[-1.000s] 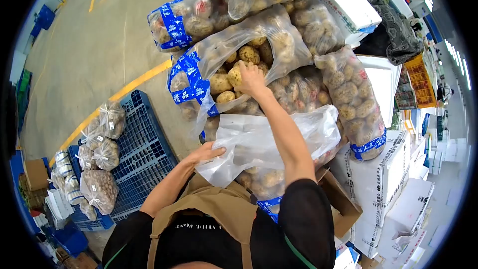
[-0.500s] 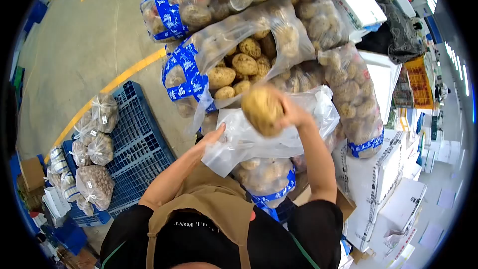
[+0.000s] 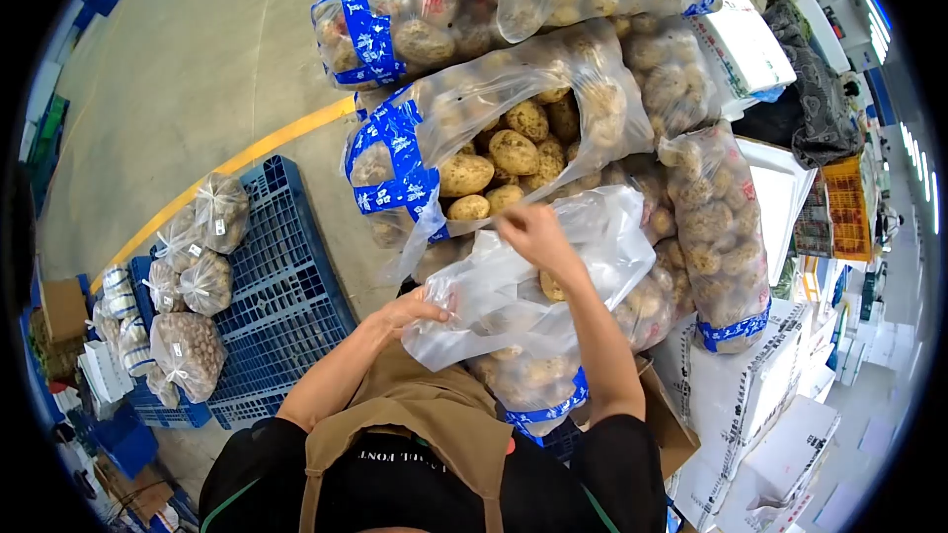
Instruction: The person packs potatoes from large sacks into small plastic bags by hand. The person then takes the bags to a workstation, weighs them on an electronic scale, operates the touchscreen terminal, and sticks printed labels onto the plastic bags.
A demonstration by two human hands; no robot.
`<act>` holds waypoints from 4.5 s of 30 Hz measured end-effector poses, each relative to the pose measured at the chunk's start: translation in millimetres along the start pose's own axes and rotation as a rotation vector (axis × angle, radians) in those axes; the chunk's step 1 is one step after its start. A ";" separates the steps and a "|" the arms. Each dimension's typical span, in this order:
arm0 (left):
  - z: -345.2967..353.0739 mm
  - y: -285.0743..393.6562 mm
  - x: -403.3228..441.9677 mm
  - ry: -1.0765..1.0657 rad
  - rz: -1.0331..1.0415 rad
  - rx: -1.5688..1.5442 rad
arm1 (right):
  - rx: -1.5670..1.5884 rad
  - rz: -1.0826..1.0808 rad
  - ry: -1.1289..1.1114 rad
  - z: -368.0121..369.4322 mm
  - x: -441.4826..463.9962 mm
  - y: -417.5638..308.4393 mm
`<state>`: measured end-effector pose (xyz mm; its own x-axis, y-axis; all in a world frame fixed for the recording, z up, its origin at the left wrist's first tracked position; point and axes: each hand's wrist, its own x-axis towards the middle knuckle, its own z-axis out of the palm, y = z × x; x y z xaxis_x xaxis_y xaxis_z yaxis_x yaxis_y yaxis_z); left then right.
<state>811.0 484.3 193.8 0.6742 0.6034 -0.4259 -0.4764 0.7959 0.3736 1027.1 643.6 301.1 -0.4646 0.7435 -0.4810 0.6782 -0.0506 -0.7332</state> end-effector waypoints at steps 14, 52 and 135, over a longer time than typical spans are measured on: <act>42.1 13.2 -49.4 0.016 0.055 0.068 | -0.378 -0.326 0.121 34.1 161.8 36.2; 78.9 16.7 -38.4 -0.100 0.079 -0.657 | -0.066 0.098 0.046 50.1 116.4 28.5; 71.3 78.1 -29.9 0.010 0.074 -0.520 | 0.844 0.080 0.323 -16.0 117.2 75.6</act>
<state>793.9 524.9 294.5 0.6244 0.6571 -0.4224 -0.7411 0.6691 -0.0546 1033.0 737.6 197.0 -0.1650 0.8611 -0.4808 -0.0008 -0.4876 -0.8731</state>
